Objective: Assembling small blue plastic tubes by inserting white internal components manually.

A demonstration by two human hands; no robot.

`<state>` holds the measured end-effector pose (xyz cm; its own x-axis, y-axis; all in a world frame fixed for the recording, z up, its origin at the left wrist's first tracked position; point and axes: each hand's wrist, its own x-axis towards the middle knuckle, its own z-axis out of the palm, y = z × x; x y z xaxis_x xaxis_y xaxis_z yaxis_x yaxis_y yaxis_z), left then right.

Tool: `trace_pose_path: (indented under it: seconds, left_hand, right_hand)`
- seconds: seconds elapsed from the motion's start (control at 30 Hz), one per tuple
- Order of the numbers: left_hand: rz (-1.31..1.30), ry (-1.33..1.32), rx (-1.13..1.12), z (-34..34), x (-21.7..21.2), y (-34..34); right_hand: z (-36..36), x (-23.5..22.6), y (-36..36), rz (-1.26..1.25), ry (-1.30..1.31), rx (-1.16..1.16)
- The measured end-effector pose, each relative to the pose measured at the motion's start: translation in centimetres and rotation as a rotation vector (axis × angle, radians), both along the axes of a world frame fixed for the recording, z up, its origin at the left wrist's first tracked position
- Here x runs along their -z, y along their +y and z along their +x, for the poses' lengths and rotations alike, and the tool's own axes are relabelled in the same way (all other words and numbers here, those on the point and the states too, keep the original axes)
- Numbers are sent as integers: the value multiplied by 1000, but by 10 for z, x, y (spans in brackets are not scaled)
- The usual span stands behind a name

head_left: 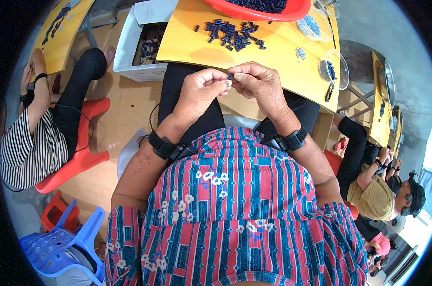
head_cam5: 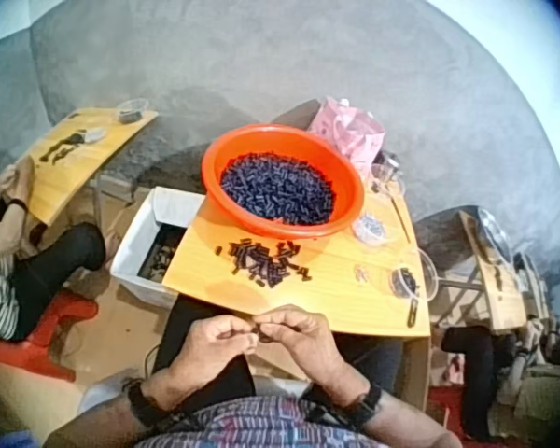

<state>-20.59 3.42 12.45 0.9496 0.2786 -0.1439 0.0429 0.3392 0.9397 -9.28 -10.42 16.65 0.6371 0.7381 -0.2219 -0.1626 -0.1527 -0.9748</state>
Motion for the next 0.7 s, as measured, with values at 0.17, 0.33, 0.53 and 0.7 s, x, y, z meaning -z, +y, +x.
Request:
trace_pose_path:
  seconds: [0.17,0.33,0.53,0.7]
  left_hand:
    - [-3,19,10,1,-3,0]
    - [-27,20,38,6,-2,1]
    - [369,-30,71,27,-8,7]
    - [800,-143,-33,53,-11,6]
  right_hand:
    - [1,-1,0,-20,43,7]
    - [1,6,-3,8,-136,3]
    - [9,11,-7,37,-191,67]
    - [25,15,-15,-36,60,195]
